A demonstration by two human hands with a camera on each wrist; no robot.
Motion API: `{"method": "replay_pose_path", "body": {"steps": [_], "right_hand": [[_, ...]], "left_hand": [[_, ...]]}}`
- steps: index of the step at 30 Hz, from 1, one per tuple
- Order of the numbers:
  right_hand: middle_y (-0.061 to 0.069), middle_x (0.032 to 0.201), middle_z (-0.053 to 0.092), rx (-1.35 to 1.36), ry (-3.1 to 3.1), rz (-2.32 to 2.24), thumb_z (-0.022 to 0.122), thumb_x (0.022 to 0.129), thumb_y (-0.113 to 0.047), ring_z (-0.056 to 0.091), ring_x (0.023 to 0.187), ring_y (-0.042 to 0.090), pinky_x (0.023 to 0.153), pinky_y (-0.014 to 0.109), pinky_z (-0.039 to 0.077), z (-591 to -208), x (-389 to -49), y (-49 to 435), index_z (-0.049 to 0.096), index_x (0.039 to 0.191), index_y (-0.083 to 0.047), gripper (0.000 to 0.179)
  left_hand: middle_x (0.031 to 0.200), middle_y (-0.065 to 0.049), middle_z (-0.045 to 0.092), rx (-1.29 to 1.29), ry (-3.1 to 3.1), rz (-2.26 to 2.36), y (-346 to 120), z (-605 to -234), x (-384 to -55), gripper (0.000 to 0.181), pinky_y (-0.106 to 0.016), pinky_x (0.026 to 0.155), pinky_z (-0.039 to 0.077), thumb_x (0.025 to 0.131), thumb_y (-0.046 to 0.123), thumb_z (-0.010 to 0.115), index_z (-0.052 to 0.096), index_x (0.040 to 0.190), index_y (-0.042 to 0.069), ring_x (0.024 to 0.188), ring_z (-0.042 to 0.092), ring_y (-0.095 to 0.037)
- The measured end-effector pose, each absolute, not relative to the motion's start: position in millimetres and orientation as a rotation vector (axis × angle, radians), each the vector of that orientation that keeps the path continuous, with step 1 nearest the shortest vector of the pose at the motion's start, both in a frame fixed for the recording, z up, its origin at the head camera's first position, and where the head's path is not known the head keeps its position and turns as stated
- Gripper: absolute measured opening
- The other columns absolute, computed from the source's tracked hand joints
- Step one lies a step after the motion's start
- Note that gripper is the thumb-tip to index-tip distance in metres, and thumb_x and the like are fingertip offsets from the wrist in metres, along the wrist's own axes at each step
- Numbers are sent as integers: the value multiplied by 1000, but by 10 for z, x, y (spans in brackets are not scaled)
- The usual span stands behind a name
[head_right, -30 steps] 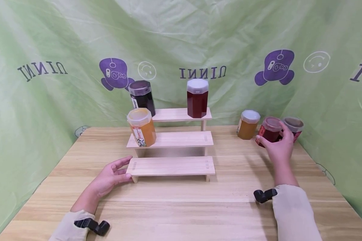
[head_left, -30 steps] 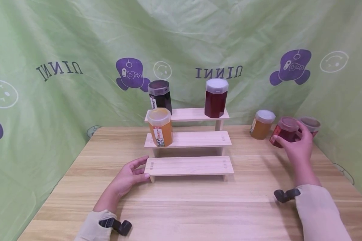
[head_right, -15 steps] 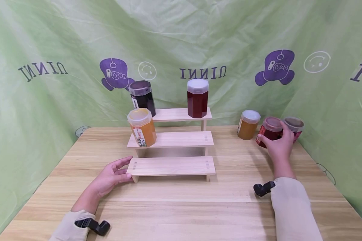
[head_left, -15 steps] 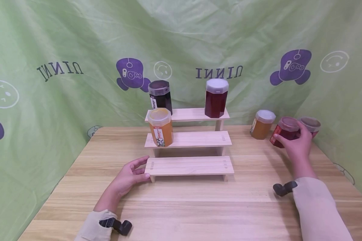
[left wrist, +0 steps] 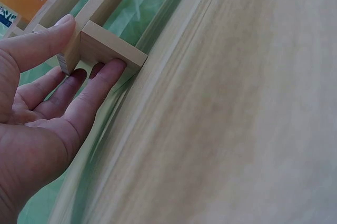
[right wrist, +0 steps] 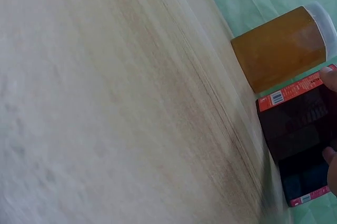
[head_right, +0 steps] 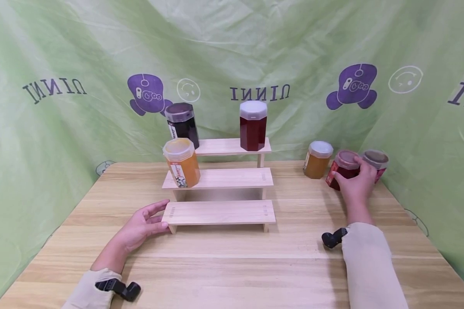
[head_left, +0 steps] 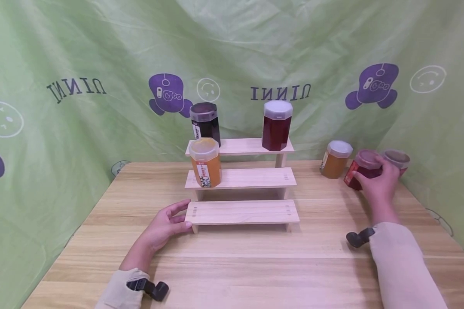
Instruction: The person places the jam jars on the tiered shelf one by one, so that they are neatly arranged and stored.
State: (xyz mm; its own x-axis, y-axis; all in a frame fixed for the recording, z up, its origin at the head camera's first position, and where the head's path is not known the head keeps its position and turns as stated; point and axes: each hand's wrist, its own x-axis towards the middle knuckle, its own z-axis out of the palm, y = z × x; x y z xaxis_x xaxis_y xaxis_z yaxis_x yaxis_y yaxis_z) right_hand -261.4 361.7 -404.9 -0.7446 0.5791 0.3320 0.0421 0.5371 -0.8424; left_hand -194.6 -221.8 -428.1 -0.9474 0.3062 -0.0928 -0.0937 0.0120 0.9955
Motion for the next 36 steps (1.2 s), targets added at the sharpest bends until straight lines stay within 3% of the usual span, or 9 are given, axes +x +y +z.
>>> {"method": "replay_pose_path", "body": {"steps": [9, 18, 36], "right_hand": [[10, 154, 34, -548, -2135, 1332, 80, 80, -14, 30, 141, 22, 117, 29, 24, -4064, -2649, 3560, 33, 147, -10, 82], [6, 149, 41, -547, -2052, 1300, 81, 78, -13, 36, 137, 17, 115, 25, 27, -4153, -2657, 3565, 43, 143, -14, 75], [2, 149, 43, -619, -1980, 1413, 84, 73, -13, 38, 134, 12, 114, 24, 29, -4115, -2540, 3475, 46, 144, -24, 81]], "left_hand": [[152, -24, 29, 225, 2027, 2002, -2214, -4290, -1957, 82, -37, 90, 56, 80, -6, 73, 30, 149, -3, 115, 58, -29], [152, -25, 29, 231, 2023, 2003, -2213, -4281, -1950, 80, -38, 90, 56, 81, -5, 72, 30, 149, -3, 115, 57, -31], [152, -24, 29, 213, 2040, 1999, -2218, -4276, -1958, 82, -37, 90, 56, 80, -5, 74, 31, 149, -2, 115, 57, -30]]}}
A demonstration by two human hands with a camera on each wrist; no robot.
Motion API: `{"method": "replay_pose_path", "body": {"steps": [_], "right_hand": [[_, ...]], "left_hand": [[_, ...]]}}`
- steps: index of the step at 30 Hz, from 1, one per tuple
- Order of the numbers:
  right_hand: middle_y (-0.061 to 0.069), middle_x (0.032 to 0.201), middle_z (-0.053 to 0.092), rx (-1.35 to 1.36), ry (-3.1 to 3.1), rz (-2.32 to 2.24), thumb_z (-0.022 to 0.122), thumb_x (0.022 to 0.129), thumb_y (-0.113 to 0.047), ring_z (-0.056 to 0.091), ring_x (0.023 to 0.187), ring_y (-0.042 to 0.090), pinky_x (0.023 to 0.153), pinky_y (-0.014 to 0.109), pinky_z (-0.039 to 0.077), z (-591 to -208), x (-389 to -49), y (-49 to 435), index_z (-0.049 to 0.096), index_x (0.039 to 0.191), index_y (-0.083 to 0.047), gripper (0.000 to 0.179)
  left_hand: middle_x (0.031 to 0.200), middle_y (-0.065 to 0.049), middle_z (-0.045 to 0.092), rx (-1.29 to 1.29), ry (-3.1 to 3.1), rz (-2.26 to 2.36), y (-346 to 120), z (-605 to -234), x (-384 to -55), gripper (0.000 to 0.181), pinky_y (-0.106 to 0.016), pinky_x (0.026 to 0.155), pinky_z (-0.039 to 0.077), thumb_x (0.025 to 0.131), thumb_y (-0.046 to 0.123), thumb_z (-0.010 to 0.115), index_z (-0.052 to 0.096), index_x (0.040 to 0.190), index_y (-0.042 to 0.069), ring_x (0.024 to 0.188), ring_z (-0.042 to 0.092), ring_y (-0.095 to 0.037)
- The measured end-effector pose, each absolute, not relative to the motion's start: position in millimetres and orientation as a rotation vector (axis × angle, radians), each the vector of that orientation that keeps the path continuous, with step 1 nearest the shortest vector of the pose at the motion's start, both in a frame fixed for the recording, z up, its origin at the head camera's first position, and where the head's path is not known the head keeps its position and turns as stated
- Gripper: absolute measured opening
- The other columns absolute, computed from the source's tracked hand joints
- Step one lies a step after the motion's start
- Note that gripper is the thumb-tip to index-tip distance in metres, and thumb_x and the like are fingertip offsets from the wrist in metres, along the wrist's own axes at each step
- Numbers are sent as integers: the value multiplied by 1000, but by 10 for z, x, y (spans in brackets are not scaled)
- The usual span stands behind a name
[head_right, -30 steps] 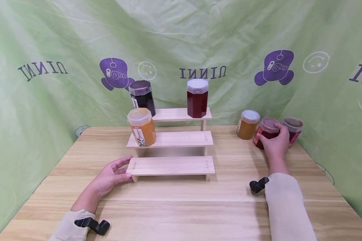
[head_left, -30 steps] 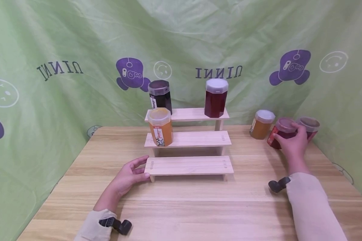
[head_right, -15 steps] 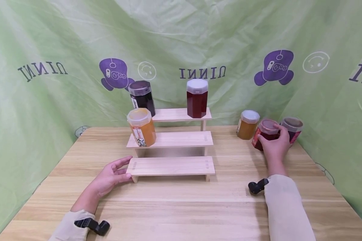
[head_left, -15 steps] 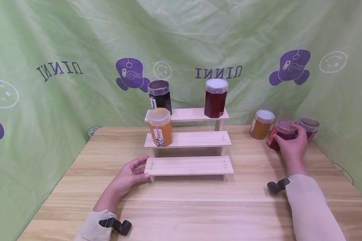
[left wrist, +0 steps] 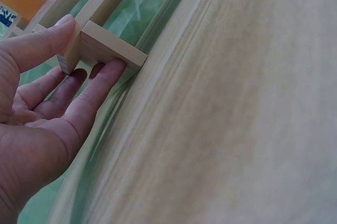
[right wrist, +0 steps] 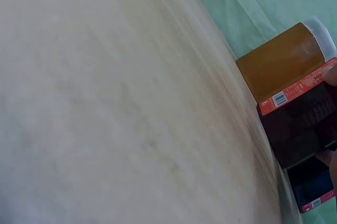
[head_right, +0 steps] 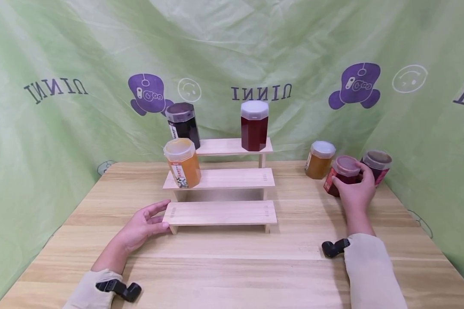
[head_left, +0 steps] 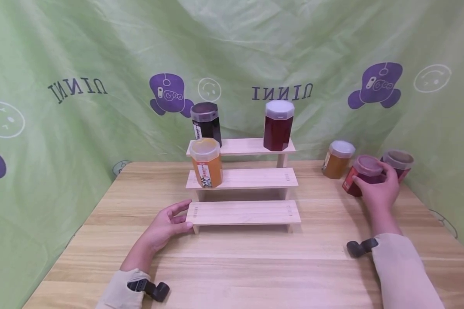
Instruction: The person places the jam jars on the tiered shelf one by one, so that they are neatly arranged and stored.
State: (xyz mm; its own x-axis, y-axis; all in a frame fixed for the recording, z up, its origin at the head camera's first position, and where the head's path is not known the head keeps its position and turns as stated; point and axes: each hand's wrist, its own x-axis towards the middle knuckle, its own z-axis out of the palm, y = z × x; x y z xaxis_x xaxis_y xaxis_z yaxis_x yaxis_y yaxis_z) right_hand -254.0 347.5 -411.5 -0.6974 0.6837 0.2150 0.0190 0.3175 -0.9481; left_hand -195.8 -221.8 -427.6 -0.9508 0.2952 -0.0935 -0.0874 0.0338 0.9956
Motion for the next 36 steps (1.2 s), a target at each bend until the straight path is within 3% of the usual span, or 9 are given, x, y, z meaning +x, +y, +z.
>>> {"method": "replay_pose_path", "body": {"steps": [36], "right_hand": [[8, 144, 47, -544, -2098, 1364, 85, 74, -15, 48, 123, 19, 108, 33, 42, -3938, -2272, 3214, 46, 144, -22, 80]], "left_hand": [[152, -24, 28, 231, 2010, 2008, -2218, -4269, -1959, 82, -38, 91, 55, 80, -5, 73, 30, 150, -2, 116, 57, -31]]}}
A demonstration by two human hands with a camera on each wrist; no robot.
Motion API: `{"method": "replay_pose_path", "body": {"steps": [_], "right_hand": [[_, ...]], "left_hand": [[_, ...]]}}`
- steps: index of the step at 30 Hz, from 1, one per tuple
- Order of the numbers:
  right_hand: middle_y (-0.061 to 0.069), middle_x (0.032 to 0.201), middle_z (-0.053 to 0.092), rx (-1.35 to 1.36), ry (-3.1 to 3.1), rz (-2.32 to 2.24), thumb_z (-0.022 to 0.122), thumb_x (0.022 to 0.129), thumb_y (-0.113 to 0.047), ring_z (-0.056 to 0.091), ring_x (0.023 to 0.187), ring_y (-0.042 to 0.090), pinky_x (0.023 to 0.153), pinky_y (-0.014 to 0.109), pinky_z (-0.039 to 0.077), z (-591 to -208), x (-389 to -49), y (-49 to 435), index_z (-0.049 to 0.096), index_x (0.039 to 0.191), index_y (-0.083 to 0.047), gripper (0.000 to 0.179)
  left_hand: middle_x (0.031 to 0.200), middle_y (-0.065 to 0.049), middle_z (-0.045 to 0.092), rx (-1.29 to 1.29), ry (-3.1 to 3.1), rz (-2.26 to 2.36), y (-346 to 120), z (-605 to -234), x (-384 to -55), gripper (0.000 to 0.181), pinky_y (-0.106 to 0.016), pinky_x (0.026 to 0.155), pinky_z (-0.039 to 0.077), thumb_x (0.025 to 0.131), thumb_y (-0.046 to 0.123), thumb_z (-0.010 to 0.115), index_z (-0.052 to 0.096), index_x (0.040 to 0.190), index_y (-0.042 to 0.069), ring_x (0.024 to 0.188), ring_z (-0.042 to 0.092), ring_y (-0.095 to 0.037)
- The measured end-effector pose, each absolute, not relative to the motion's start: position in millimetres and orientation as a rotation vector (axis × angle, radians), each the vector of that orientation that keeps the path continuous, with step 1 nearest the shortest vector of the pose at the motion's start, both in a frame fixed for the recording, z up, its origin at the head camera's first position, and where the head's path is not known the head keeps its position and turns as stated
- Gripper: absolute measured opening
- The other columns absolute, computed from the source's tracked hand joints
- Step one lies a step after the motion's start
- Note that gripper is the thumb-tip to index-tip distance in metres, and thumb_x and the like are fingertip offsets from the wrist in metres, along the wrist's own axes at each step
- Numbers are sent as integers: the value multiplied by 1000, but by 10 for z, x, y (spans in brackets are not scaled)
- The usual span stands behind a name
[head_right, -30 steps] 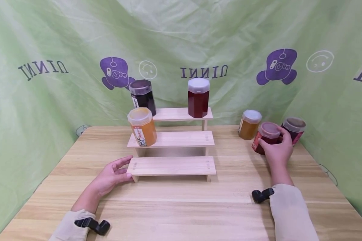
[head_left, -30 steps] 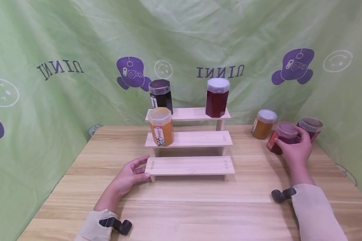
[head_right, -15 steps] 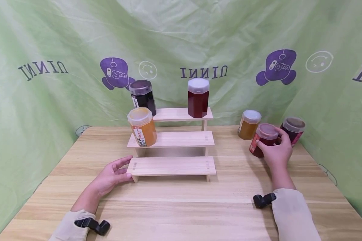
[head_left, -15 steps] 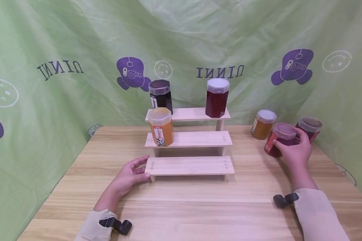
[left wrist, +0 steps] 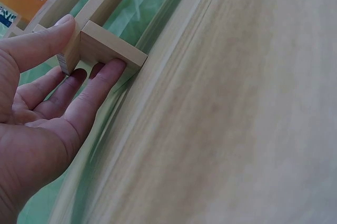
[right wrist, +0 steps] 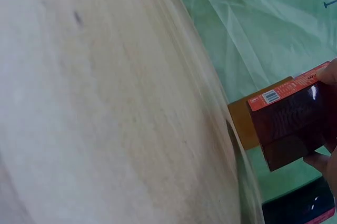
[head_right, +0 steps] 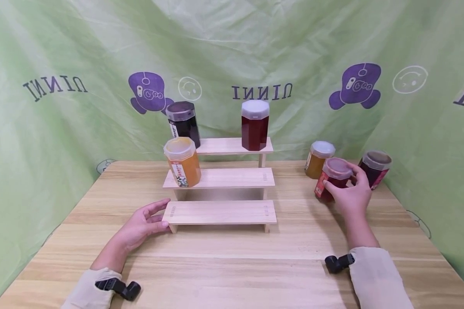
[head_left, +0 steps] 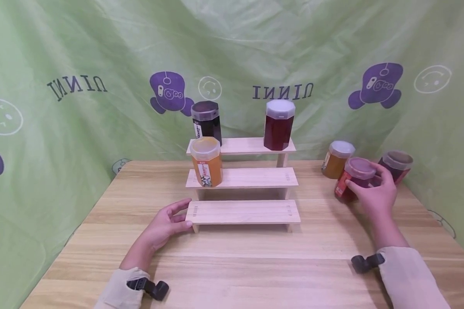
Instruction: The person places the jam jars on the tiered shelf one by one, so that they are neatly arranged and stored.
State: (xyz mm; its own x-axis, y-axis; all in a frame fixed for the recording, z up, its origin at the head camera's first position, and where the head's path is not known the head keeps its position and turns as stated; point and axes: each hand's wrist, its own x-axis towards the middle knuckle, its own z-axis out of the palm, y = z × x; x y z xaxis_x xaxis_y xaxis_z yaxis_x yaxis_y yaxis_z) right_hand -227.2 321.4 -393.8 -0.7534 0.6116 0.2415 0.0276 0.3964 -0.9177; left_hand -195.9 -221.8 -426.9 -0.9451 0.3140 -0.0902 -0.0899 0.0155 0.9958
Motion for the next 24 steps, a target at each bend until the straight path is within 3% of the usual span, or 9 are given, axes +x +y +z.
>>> {"method": "replay_pose_path", "body": {"steps": [17, 24], "right_hand": [[9, 143, 50, -499, -2137, 1356, 86, 72, -10, 49, 125, 25, 105, 35, 44, -3846, -2152, 3058, 49, 143, -21, 81], [7, 140, 51, -457, -2137, 1325, 86, 70, -8, 52, 122, 24, 100, 30, 48, -3811, -2098, 3025, 51, 141, -20, 80]], "left_hand": [[152, -26, 28, 245, 2007, 2008, -2226, -4268, -1951, 80, -36, 91, 55, 81, -7, 71, 29, 149, -4, 118, 56, -33], [152, -26, 28, 240, 2023, 1997, -2220, -4268, -1954, 80, -36, 90, 55, 81, -7, 71, 30, 149, -4, 117, 57, -31]]}}
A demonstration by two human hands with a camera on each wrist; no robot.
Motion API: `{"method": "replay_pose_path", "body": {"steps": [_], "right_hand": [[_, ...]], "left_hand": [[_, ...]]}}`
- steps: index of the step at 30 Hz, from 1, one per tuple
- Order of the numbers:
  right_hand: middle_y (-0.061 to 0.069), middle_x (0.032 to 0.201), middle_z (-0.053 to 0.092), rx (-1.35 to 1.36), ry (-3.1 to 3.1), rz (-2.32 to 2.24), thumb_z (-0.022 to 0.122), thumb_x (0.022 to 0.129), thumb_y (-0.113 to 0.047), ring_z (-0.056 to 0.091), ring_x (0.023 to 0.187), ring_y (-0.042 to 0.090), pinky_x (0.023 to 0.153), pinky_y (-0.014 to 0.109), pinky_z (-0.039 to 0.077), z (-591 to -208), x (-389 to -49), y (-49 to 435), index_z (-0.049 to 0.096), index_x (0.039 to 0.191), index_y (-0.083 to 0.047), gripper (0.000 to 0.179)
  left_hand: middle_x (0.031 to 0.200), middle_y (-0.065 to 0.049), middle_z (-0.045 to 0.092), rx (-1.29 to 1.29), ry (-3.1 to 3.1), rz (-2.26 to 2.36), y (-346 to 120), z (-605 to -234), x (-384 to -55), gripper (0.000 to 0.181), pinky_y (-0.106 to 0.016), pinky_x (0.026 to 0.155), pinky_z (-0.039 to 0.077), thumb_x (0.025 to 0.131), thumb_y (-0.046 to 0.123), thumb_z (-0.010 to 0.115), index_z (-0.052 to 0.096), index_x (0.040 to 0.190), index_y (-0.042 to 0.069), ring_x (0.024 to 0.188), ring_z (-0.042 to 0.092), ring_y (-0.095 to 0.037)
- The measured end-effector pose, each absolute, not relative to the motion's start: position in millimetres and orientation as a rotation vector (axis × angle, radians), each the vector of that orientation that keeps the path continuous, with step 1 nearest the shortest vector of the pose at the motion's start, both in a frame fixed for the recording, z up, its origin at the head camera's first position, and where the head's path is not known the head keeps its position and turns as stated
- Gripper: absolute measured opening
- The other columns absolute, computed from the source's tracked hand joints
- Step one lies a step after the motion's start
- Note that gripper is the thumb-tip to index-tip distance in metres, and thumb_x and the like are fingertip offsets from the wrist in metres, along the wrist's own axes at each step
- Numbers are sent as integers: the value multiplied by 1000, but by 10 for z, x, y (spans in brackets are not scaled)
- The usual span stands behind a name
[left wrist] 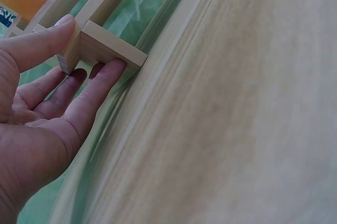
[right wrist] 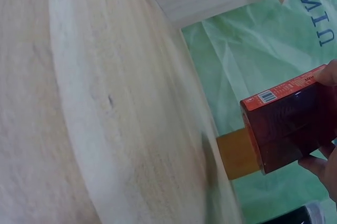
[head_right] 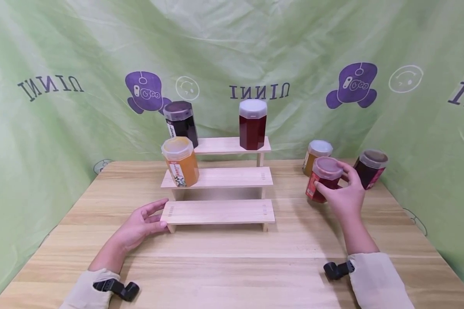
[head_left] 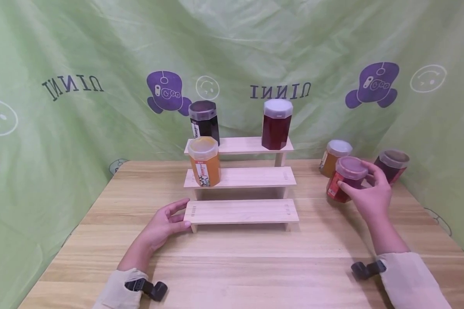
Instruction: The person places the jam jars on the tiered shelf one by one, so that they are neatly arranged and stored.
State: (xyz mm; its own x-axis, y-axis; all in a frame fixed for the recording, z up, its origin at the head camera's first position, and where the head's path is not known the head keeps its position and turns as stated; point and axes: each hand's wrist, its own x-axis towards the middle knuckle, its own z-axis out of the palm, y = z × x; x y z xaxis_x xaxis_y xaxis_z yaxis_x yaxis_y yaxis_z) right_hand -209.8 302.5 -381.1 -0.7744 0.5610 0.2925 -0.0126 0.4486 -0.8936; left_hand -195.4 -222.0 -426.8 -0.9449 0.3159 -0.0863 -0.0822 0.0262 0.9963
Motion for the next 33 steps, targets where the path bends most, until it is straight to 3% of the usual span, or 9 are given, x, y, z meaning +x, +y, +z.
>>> {"method": "replay_pose_path", "body": {"steps": [11, 20, 33], "right_hand": [[6, 132, 54, -391, -2147, 1315, 87, 69, -5, 56, 112, 17, 86, 17, 53, -3720, -1993, 2944, 53, 139, -17, 79], [8, 131, 54, -310, -2181, 1312, 87, 69, -3, 56, 113, 19, 81, 13, 53, -3627, -1916, 2858, 52, 139, -15, 80], [13, 129, 55, -199, -2206, 1341, 87, 68, -2, 57, 102, 7, 76, 10, 52, -3511, -1853, 2717, 51, 139, -11, 81]], "left_hand": [[152, -24, 29, 217, 2055, 1981, -2219, -4247, -1953, 82, -34, 90, 55, 80, -5, 73, 31, 149, -2, 115, 57, -27], [152, -26, 29, 242, 2020, 2001, -2218, -4257, -1947, 80, -35, 90, 56, 81, -6, 72, 30, 149, -4, 116, 57, -30], [152, -25, 29, 246, 2009, 2013, -2222, -4291, -1966, 81, -37, 90, 55, 80, -7, 72, 30, 149, -3, 114, 58, -28]]}}
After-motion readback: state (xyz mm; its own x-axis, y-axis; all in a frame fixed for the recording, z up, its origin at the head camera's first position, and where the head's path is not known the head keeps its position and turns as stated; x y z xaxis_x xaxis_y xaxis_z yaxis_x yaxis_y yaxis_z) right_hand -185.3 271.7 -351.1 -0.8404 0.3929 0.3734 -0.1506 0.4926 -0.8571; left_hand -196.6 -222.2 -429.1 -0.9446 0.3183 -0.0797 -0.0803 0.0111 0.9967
